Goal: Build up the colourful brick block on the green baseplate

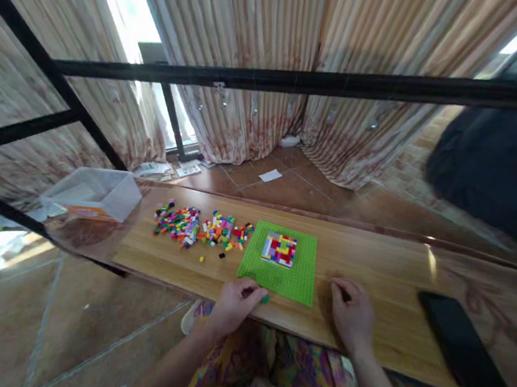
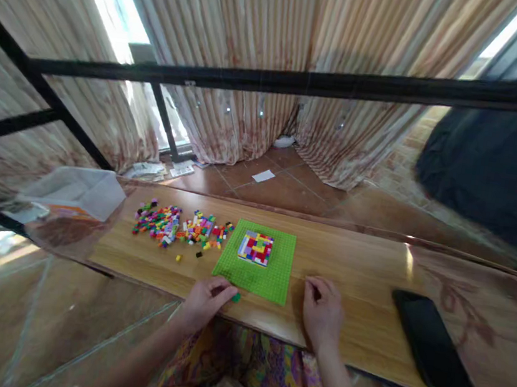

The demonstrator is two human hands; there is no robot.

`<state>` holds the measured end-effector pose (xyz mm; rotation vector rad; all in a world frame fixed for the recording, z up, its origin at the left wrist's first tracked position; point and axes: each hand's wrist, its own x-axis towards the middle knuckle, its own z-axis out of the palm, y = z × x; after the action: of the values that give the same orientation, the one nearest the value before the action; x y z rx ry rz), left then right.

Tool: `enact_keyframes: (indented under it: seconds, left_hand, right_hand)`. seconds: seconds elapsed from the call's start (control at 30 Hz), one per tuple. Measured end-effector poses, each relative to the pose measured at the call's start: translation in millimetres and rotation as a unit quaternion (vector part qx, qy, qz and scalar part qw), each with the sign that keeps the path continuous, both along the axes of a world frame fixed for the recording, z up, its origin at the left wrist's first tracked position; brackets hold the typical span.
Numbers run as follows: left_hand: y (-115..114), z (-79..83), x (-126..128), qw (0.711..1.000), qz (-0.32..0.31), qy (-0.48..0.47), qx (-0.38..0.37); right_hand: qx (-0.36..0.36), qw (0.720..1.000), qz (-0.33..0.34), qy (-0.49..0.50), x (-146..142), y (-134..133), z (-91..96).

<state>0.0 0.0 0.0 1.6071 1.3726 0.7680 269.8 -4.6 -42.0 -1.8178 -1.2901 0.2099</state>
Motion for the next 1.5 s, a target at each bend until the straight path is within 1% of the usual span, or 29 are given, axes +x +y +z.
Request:
enact_keyframes:
  seconds: [0.13, 0.23, 0.4, 0.47, 0.57, 0.67, 0.8, 0.9, 1.03, 1.17, 1.4, 1.5]
  left_hand:
    - [1.5, -2.4, -0.7, 1.0, 0.016, -0.011, 0.007]
    - [0.7, -4.0, -2.4, 1.0, 0.002, -0.015, 0.02]
    - [-0.2, -5.7, -4.6, 0.999, -0.008, -0.022, 0.03]
    - [-0.1, -5.9, -4.7, 0.999, -0.011, -0.026, 0.034]
    - [-0.3, -5.4, -4.5, 0.999, -0.015, -0.029, 0.042]
    - [-0.9, -4.7, -4.3, 0.998, -0.018, -0.036, 0.046]
    - [-0.7, -6.3, -4.6, 0.998, -0.018, -0.044, 0.044]
    - [0.4, -9.6, -5.7, 0.998, -0.02, -0.046, 0.049]
    - [1.8, -12.7, -7.8, 0.997, -0.03, -0.032, 0.064]
    - [2.1, -12.1, -8.9, 0.997, -0.035, -0.023, 0.07]
    - [2.2, -8.3, -10.9, 0.996, -0.057, -0.024, 0.064]
    - [1.3, -8.6, -12.0, 0.997, -0.059, -0.035, 0.047]
  right_hand:
    - [0.0, 0.999, -0.006, 0.046, -20.0, -9.6, 1.5]
    - [-0.005, 0.998, 0.023, 0.06, -32.8, -15.7, 3.0]
    - [-0.018, 0.988, 0.022, 0.154, -41.2, -23.1, 4.7]
    - [-0.017, 0.985, 0.032, 0.172, -45.5, -26.9, 5.3]
    - [-0.018, 0.985, 0.06, 0.163, -59.4, -35.3, 7.1]
    - [-0.036, 0.983, 0.094, 0.155, -81.2, -46.3, 9.8]
    - [-0.06, 0.972, 0.158, 0.164, -110.8, -59.0, 14.7]
    - [-0.053, 0.968, 0.2, 0.139, -124.3, -61.4, 20.2]
    - [-0.023, 0.969, 0.232, 0.082, -129.9, -56.4, 26.2]
    - [-0.005, 0.97, 0.238, 0.05, -130.1, -50.1, 26.1]
    - [-0.016, 0.967, 0.254, 0.02, -130.2, -44.8, 20.5]
    - [-0.03, 0.968, 0.25, 0.015, -123.4, -40.3, 23.0]
